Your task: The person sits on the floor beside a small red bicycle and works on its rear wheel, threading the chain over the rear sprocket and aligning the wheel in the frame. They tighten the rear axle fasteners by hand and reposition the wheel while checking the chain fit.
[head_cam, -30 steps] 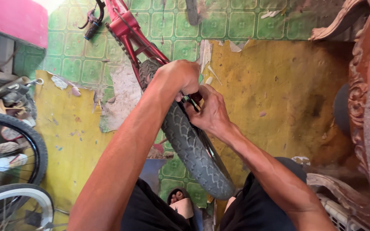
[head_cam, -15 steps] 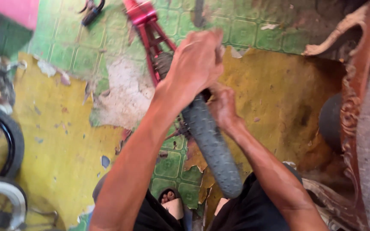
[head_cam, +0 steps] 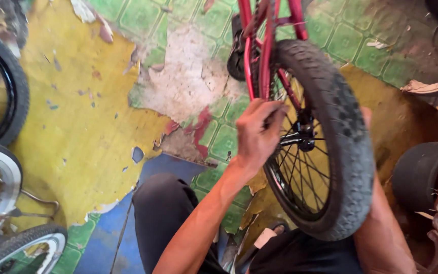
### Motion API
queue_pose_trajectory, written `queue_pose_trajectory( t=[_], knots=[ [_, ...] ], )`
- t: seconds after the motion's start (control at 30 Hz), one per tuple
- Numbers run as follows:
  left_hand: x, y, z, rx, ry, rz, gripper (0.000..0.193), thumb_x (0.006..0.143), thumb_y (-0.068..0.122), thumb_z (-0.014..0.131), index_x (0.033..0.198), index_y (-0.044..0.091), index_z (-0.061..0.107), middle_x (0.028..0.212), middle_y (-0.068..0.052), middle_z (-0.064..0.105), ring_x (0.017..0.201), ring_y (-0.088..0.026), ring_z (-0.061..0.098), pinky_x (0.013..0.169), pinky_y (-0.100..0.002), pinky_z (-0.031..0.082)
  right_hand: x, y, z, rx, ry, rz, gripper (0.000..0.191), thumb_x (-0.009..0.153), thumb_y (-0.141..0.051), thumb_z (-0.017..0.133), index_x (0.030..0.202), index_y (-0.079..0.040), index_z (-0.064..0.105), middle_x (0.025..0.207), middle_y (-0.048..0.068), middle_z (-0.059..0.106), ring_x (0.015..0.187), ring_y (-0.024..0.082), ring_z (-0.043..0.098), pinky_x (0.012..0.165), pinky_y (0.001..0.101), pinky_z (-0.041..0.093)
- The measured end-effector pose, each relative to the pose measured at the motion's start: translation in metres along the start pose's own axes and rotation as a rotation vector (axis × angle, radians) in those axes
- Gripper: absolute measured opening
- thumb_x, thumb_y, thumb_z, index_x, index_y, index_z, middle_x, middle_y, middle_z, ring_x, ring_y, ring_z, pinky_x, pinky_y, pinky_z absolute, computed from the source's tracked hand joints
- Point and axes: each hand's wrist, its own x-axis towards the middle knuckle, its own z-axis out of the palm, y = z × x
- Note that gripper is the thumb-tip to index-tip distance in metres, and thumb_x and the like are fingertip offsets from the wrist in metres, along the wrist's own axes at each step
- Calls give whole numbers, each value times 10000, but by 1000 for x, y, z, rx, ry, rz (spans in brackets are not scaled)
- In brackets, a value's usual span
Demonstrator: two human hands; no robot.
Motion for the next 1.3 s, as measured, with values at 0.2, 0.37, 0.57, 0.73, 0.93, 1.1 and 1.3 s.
queue_pose_trajectory(
  t=[0.2,0.37,0.57,0.73,0.93,1.1,1.3],
  knots=[
    [-4,-29,7,-45,-111,22,112,957,62,722,1066,40,709,942,-105,678,788,-261,696,715,-354,562,-3,5,-8,109,-2,122,302,984,-146,649,1249,-3,677,1062,98,705,838,156,639,715,268,511],
    [4,-37,9,86,-283,140,109,947,63,689,1053,62,713,892,-117,679,749,-321,700,673,-401,563,-7,1,-8,159,1,168,325,1019,-184,653,1283,5,656,1083,87,693,844,141,621,717,249,497],
    [22,-38,23,500,-522,257,54,934,109,640,937,91,691,594,-110,629,531,-288,676,450,-418,499,-10,12,-20,241,21,196,364,1053,-222,660,1328,14,629,1109,80,680,874,123,615,740,226,498],
    [32,-36,28,653,-631,218,47,870,128,629,860,132,675,557,-110,638,527,-266,695,434,-417,520,-1,39,-32,385,-64,238,387,1060,-186,663,1376,31,616,1149,103,674,897,121,599,738,203,477],
    [27,-39,34,658,-590,227,44,848,109,650,819,132,676,630,-109,672,621,-280,723,516,-430,547,0,52,-33,363,-76,220,376,1057,-184,661,1364,29,620,1136,100,672,890,120,597,733,207,476],
    [19,-39,32,546,-423,289,77,858,88,684,922,94,726,790,-70,730,748,-260,711,627,-423,529,3,47,-31,357,-80,208,367,1054,-182,660,1353,27,623,1126,97,671,884,120,595,729,210,475],
    [18,-46,17,669,-549,527,175,844,165,743,993,75,737,1126,-82,642,1194,-264,534,1043,-461,394,6,49,-27,350,-95,208,356,1051,-180,658,1341,25,627,1114,93,669,878,119,593,723,213,474]
  ],
)
